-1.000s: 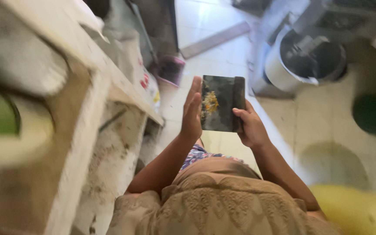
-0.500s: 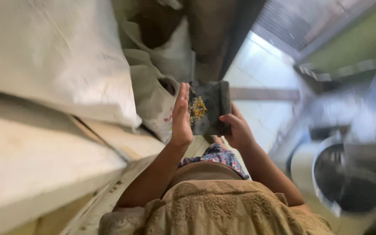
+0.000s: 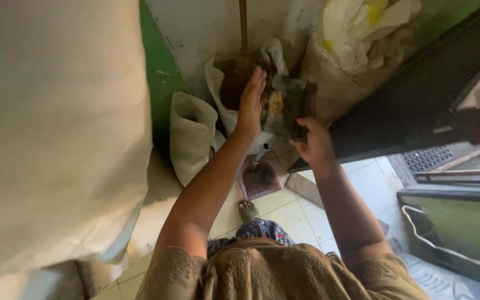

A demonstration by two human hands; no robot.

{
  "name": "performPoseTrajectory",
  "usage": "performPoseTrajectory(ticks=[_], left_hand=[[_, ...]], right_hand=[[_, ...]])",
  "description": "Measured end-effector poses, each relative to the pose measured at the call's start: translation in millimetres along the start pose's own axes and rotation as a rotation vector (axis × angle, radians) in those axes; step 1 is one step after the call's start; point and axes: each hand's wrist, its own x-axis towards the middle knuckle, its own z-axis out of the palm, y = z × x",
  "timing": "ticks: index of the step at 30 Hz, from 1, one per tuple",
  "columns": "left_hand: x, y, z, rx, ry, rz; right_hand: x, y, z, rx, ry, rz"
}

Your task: The person uses a flat metal scraper to scrape dough residue off a stainless steel worktable, pushing the scraper across the surface and collecting the scraps. They then walk to a rack of baked breads, touch the loaves on the trays, and open the oven door.

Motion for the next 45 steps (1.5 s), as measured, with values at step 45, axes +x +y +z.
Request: performPoseTrajectory(ticks=[45], left_hand=[[-126.8,56.5,-64.0,0.182,0.375,-0.111]], right_hand=[[-16.9,19.5,85.3,-0.006,-0.231,0.114]])
